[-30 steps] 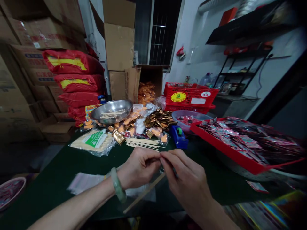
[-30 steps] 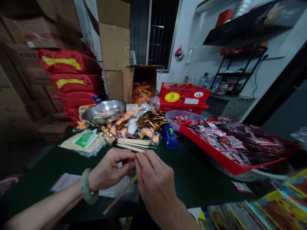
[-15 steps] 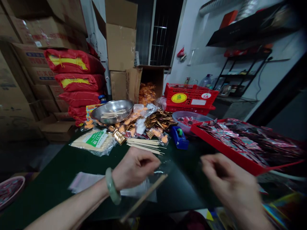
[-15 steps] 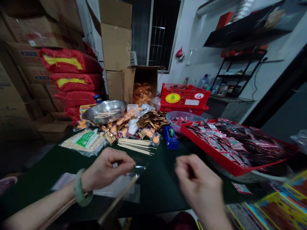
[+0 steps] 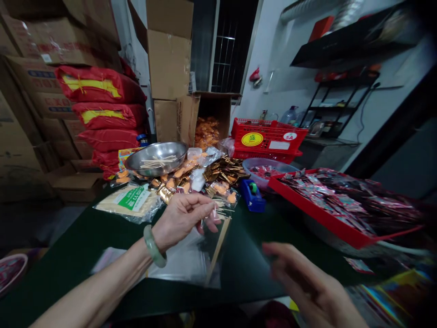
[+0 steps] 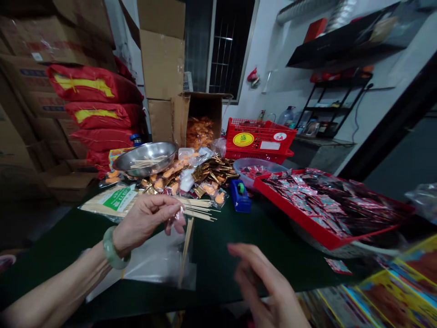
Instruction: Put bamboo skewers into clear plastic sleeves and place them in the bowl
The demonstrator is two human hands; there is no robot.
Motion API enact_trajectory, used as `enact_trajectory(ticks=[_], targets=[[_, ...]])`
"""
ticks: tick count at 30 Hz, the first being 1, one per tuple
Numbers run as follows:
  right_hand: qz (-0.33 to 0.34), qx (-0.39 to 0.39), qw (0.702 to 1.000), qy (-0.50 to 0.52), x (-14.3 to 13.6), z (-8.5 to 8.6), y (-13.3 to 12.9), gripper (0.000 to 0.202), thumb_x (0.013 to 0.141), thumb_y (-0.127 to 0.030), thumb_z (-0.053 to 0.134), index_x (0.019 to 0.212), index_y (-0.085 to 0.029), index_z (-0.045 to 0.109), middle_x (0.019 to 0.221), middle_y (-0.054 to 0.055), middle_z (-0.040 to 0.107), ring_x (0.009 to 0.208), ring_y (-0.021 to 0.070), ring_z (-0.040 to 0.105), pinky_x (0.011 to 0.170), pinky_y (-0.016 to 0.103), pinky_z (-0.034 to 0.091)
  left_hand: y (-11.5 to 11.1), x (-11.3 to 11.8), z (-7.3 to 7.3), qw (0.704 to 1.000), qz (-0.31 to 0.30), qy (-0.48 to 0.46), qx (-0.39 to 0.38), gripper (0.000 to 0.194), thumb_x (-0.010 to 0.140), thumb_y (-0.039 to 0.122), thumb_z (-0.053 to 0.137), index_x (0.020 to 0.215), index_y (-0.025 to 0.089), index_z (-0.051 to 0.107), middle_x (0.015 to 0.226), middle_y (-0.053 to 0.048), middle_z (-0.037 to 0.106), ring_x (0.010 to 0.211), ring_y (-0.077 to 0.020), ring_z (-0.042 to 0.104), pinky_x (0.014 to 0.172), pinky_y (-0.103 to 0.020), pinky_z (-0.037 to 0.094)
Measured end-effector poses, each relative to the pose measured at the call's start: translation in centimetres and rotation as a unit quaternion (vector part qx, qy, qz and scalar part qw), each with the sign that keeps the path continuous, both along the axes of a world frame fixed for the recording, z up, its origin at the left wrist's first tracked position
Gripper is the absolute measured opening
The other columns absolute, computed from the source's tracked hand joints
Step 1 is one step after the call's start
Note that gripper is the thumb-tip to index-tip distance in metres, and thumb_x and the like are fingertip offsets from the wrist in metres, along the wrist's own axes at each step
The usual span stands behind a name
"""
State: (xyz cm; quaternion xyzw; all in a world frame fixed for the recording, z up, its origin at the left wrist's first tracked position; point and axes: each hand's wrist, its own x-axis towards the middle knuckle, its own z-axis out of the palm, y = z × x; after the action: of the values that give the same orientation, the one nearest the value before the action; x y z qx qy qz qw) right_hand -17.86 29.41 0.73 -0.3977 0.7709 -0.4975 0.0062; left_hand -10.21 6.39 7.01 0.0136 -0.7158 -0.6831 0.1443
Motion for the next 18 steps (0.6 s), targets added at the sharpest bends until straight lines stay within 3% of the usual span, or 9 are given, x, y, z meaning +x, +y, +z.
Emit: enact_trajectory(ticks=[3,7,12,18], targets=[[0.047,-0.081,0.990,-0.103,0.6,2.3,-4.2,0.034,0.077,-0.036,0.057,0.107,-0.022,0.056,0.073,0.002,0.061,0.058,0.0114,0.054,0.050,0.020,0.044,0.4,0.1,0.2,0.999,-0.033,-0.017,-0.015,0.024,0.077,0.033,0.056,0.075,0.009,0.061,0.060,-0.004,0.063,0.050,-0.0097,0.058,0.041,-0.016,0.039],[0.081,-0.153,0.962,-0.209,1.3,2.9,-7.8,0.024,0.077,-0.039,0.056,0.085,-0.017,0.063,0.063,0.002,0.059,0.053,0.0102,0.050,0.046,0.020,0.039,0.5,0.4,0.4,0.999,-0.029,-0.022,-0.039,0.025,0.076,0.033,0.056,0.074,0.008,0.062,0.059,-0.003,0.062,0.050,-0.0087,0.056,0.042,-0.016,0.039],[0.117,-0.168,0.933,-0.297,1.1,2.3,-8.5,0.023,0.072,-0.037,0.062,0.066,-0.015,0.060,0.052,-0.001,0.053,0.048,0.0085,0.045,0.043,0.019,0.035,0.4,0.4,-0.1,0.998,-0.017,-0.014,-0.054,0.024,0.075,0.032,0.058,0.073,0.009,0.064,0.059,-0.004,0.062,0.050,-0.0088,0.054,0.043,-0.017,0.039],[0.073,-0.159,0.958,-0.229,0.5,2.2,-8.4,0.021,0.076,-0.035,0.059,0.068,-0.016,0.057,0.057,-0.002,0.052,0.050,0.0081,0.044,0.045,0.019,0.034,0.4,0.4,-0.5,1.000,-0.011,-0.014,0.002,0.029,0.072,0.036,0.061,0.082,0.010,0.062,0.061,-0.002,0.061,0.052,-0.0092,0.055,0.046,-0.018,0.041]])
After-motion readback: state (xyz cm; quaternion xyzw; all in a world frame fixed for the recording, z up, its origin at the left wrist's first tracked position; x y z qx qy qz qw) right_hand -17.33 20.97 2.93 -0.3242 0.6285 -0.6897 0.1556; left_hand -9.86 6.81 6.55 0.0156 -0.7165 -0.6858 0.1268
